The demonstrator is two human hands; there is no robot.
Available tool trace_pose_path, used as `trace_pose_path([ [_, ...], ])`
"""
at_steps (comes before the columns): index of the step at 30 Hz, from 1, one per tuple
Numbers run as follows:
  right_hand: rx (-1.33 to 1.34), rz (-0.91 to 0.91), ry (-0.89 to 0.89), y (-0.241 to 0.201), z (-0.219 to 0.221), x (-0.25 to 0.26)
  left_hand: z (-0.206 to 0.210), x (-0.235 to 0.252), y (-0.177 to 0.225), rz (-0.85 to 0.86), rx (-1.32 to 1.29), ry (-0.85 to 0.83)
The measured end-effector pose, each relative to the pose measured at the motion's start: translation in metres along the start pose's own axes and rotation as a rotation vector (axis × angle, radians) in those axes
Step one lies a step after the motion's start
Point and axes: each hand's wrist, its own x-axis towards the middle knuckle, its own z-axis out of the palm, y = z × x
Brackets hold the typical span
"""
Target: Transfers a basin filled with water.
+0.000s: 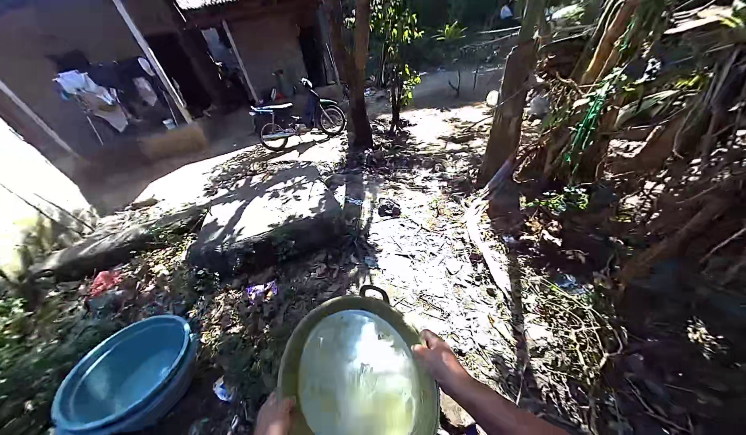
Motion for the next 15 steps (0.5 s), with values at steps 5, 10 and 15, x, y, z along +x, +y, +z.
trace_pose_path([
  [5, 0.006, -0.029, 0.237, -0.06, -0.107, 0.107, 0.148, 0.106, 0.129, 0.019, -0.056, -0.197],
  [10, -0.116, -0.068, 0.451, -0.132, -0.202, 0.22, 0.279, 0.197, 0.242, 0.075, 0.043, -0.423],
  [15, -0.129, -0.036, 0.534, -0.188, -0.266, 0.344, 0.402, 0.3, 0.331, 0.089, 0.118, -0.542],
])
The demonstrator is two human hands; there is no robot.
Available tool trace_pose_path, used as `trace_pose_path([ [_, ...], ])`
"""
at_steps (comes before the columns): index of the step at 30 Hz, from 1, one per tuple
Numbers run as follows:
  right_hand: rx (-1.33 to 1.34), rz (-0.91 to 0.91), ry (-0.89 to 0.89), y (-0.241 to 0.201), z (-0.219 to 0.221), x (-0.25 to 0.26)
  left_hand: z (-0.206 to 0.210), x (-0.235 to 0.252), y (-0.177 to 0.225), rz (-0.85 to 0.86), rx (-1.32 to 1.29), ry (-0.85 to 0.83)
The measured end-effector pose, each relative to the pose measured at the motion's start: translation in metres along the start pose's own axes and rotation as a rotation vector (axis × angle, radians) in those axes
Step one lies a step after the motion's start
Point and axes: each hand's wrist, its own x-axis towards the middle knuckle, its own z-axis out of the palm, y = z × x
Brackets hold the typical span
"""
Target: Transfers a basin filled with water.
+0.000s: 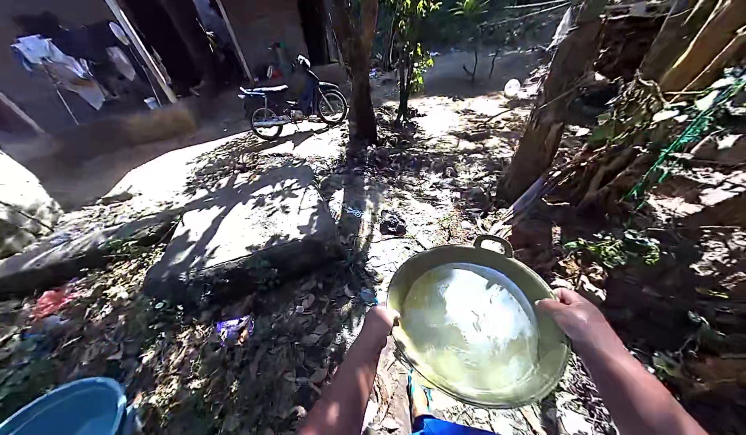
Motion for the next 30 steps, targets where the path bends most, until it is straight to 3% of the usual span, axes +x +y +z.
trace_pose_path([
  [7, -0.074, 0.087, -0.021, -0.082, 0.087, 0.226, -0.034, 0.184, 0.132, -0.007, -0.145, 0.01],
  [17, -0.023, 0.086, -0.19, -0.225, 0.29, 0.522, -0.157, 0.458, 0.332, 0.016, -0.04, 0.189],
  [25, -0.071, 0.091, -0.163, -0.389, 0.408, 0.776, -0.23, 0.7, 0.507, 0.045, -0.049, 0.184],
  [30, -0.098, 0.044, -0.151, -0.495, 0.482, 0.922, -0.27, 0.866, 0.591, 0.049, -0.158, 0.18],
])
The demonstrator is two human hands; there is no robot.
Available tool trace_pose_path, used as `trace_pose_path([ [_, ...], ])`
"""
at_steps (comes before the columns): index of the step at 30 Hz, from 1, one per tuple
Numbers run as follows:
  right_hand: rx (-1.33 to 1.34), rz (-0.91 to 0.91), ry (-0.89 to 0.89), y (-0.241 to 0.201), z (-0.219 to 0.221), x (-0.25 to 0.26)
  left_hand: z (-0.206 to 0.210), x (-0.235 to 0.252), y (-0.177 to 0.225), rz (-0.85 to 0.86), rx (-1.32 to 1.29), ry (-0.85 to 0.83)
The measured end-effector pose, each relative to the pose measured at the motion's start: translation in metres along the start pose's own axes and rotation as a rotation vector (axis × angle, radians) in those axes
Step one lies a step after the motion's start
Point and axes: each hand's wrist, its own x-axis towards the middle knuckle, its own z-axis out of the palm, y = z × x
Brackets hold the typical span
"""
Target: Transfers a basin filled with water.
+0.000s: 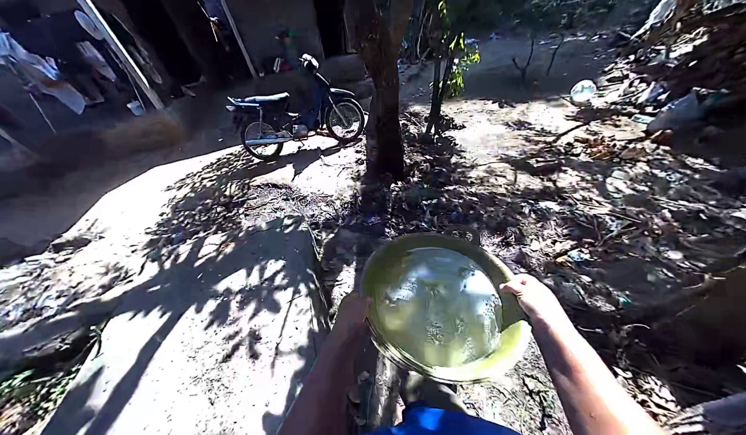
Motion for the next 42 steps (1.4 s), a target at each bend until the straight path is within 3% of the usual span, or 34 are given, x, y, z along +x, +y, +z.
trace_pose_path([
  [5, 0.054, -0.105, -0.089, -0.097, 0.067, 0.157, -0.01, 0.15, 0.053, -0.092, -0.073, 0.097],
  [8, 0.115, -0.07, -0.196, -0.162, 0.125, 0.238, -0.038, 0.227, 0.095, -0.114, -0.118, 0.203],
  [15, 0.06, -0.171, -0.404, -0.317, 0.269, 0.392, -0.118, 0.381, 0.192, -0.098, -0.07, 0.462],
  [20, -0.046, -0.21, -0.501, -0.412, 0.373, 0.473, -0.195, 0.495, 0.259, -0.135, 0.003, 0.552],
  [24, -0.095, -0.28, -0.565, -0.487, 0.434, 0.53, -0.243, 0.574, 0.287, -0.11, -0.018, 0.565],
  [29, 0.008, -0.18, -0.69, -0.558, 0.517, 0.595, -0.285, 0.661, 0.338, -0.312, 0.057, 0.666],
  [34, -0.007, -0.168, -0.839, -0.622, 0.609, 0.671, -0.313, 0.739, 0.358, -0.356, -0.101, 0.835],
  [42, -0.049, -0.169, -1.007, -0.754, 0.762, 0.774, -0.374, 0.837, 0.418, -0.346, -0.039, 0.991],
])
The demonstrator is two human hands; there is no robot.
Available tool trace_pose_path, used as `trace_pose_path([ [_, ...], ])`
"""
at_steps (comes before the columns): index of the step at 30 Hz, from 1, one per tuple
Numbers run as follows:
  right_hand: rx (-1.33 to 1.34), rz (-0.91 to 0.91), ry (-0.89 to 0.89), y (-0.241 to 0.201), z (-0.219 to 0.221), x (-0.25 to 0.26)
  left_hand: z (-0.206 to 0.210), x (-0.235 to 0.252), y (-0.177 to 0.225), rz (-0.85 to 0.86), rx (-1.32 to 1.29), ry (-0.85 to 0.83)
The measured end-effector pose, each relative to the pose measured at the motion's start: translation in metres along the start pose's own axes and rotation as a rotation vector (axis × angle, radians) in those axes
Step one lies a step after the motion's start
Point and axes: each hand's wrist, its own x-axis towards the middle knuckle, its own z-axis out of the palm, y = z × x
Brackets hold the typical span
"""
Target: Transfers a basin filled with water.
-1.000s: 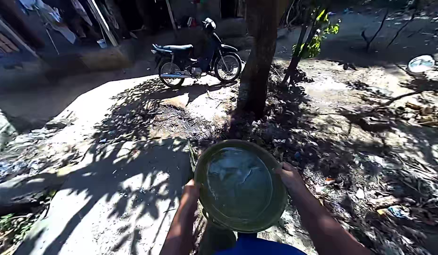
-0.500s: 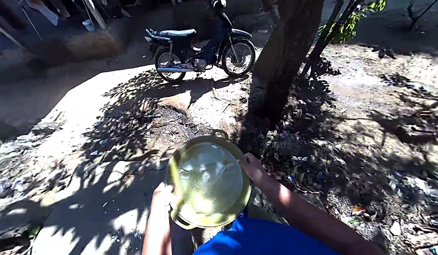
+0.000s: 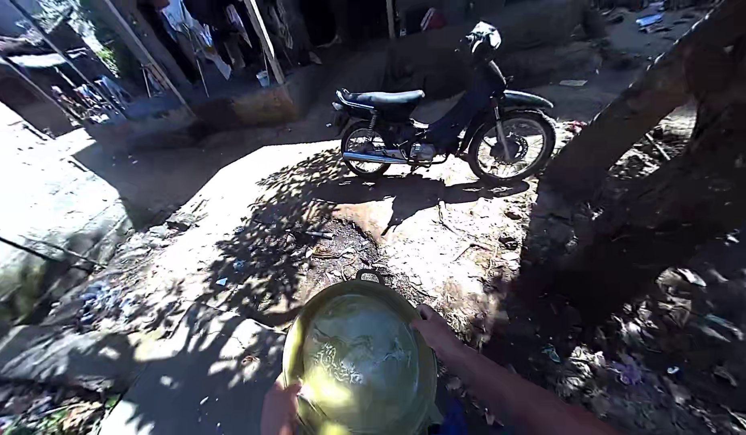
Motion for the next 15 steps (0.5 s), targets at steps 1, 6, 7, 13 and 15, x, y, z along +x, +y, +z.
trace_pose_path([
  [1, 0.005, -0.004, -0.006, -0.015, -0.003, 0.021, 0.008, 0.014, 0.016, 0.032, -0.017, 0.029],
  [6, 0.067, 0.003, 0.056, -0.087, -0.024, 0.113, 0.047, 0.1, 0.112, 0.052, -0.169, 0.02],
  [7, 0.093, -0.013, 0.098, -0.101, -0.032, 0.133, 0.06, 0.125, 0.132, 0.049, -0.154, -0.004],
  [13, 0.048, -0.086, 0.224, -0.18, -0.096, 0.251, 0.151, 0.234, 0.246, 0.075, -0.112, -0.158],
  [15, -0.006, -0.117, 0.233, -0.213, -0.119, 0.302, 0.193, 0.283, 0.276, 0.107, -0.137, -0.186],
])
